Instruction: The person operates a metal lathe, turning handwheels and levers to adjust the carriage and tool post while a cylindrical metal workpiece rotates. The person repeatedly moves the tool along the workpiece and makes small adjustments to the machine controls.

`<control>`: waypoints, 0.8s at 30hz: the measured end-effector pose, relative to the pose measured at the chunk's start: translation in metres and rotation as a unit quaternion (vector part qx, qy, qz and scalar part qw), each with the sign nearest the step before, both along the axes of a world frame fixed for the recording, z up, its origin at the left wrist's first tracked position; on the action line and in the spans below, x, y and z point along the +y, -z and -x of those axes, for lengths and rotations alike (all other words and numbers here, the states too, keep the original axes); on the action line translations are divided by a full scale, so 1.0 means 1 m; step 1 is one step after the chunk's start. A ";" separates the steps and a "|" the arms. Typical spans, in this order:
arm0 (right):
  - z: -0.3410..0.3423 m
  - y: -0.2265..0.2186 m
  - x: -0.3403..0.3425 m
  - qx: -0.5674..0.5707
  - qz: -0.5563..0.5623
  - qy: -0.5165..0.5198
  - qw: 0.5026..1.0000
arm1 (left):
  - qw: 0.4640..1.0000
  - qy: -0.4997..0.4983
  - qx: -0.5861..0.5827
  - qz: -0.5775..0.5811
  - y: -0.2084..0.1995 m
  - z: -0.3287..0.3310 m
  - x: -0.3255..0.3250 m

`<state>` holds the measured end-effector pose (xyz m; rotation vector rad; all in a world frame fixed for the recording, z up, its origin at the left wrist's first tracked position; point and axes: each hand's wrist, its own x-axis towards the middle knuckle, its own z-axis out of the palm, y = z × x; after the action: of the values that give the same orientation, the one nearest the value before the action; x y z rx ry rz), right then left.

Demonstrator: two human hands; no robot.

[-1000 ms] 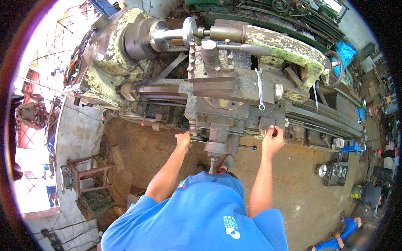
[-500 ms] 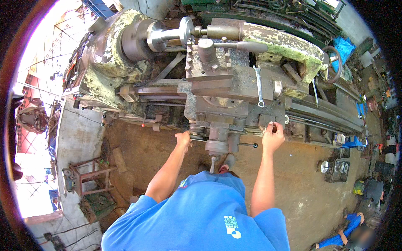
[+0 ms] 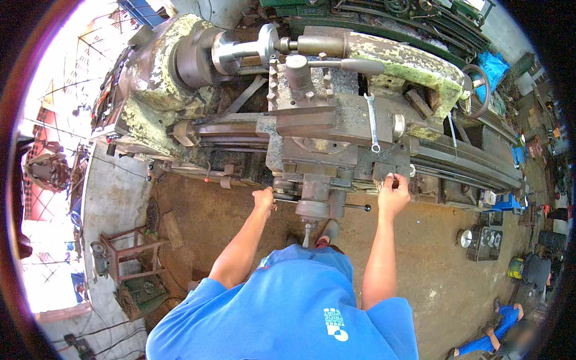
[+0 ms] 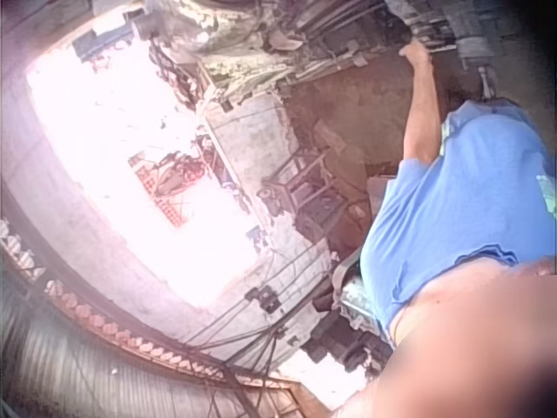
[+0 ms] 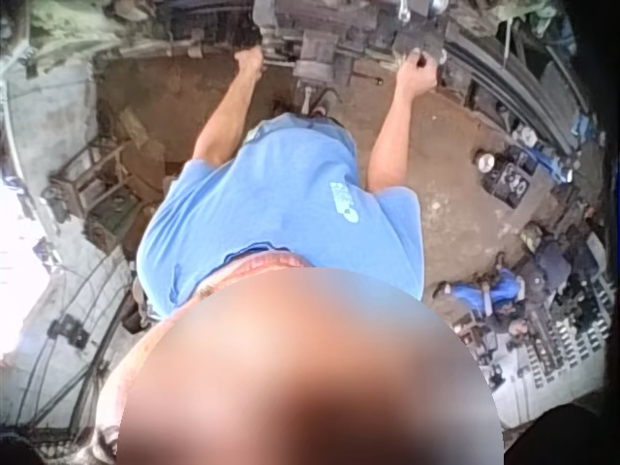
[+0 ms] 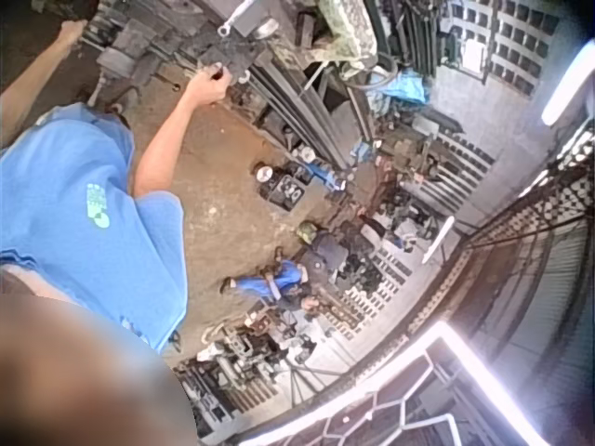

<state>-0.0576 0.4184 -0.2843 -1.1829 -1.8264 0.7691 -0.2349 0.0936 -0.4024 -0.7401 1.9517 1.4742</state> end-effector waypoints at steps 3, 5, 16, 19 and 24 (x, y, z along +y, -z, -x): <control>-0.001 0.000 0.001 -0.010 0.008 0.003 1.000 | 1.000 0.011 -0.005 -0.017 0.000 0.001 -0.001; -0.002 0.001 0.000 -0.011 0.012 0.002 1.000 | 1.000 0.010 -0.005 -0.013 0.000 0.000 -0.002; 0.000 0.002 0.001 -0.005 0.009 0.008 1.000 | 1.000 0.003 -0.016 0.025 0.001 0.003 0.000; -0.002 0.002 0.001 -0.001 0.009 0.003 1.000 | 0.999 0.000 -0.002 0.038 -0.002 0.000 0.002; -0.001 0.003 0.002 0.005 0.010 0.004 1.000 | 1.000 0.005 -0.009 0.029 -0.012 0.000 0.002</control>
<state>-0.0564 0.4200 -0.2871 -1.1965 -1.8097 0.7900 -0.2350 0.0954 -0.3905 -0.7633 1.9890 1.4062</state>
